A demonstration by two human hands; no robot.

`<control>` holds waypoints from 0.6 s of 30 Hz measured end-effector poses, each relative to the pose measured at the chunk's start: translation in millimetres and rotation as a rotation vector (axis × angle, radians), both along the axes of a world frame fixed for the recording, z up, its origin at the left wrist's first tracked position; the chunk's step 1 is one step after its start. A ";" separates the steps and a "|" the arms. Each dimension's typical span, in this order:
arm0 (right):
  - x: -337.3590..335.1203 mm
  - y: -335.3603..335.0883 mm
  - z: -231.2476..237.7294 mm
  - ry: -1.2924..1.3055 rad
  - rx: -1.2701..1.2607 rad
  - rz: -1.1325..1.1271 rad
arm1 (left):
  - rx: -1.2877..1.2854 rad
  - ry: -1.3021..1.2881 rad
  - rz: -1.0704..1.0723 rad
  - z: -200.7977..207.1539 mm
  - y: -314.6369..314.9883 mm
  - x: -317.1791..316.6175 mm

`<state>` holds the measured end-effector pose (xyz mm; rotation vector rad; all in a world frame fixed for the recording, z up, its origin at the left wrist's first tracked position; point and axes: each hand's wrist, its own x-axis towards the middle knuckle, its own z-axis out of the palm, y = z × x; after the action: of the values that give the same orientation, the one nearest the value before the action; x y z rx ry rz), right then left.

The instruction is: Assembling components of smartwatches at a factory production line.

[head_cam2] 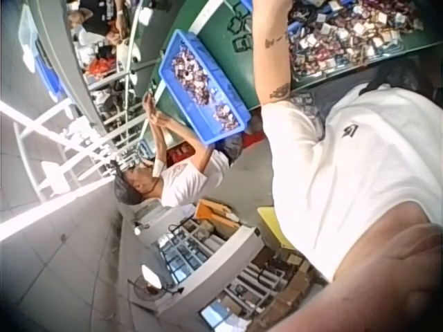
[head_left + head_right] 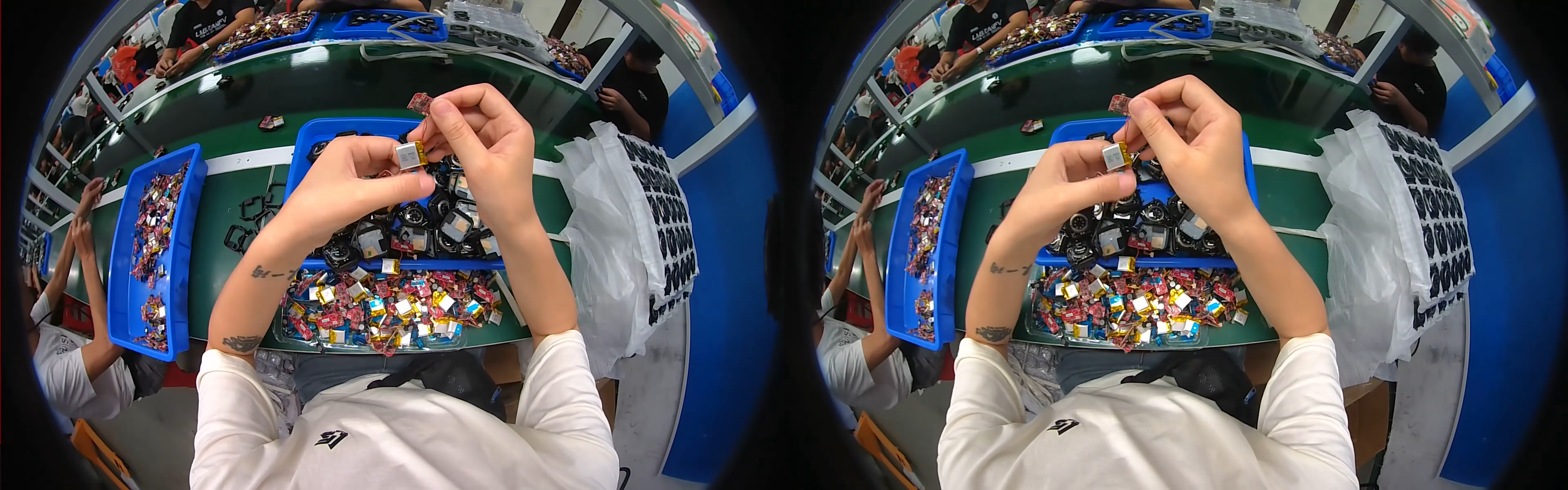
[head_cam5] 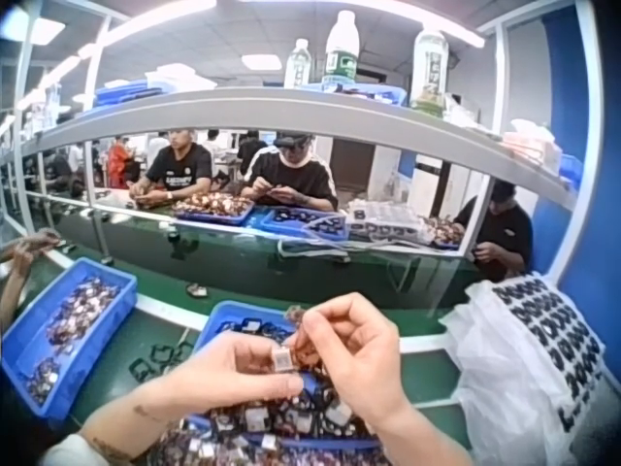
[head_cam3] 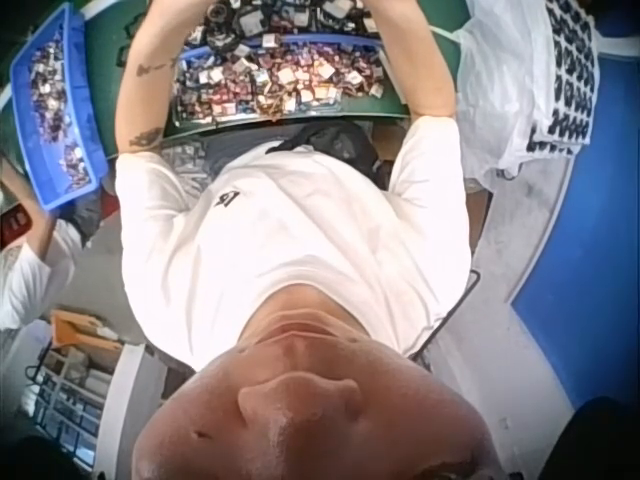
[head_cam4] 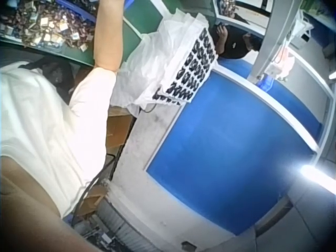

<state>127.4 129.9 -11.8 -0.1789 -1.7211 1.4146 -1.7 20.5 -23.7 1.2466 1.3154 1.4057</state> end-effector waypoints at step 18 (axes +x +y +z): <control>13.1 20.1 12.6 0.097 -0.508 0.200 | 0.186 0.007 0.091 0.4 -1.1 -3.0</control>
<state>140.5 150.0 0.8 -0.2128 -1.3012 1.9600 -4.6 19.3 -23.3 1.3284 1.2832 1.6200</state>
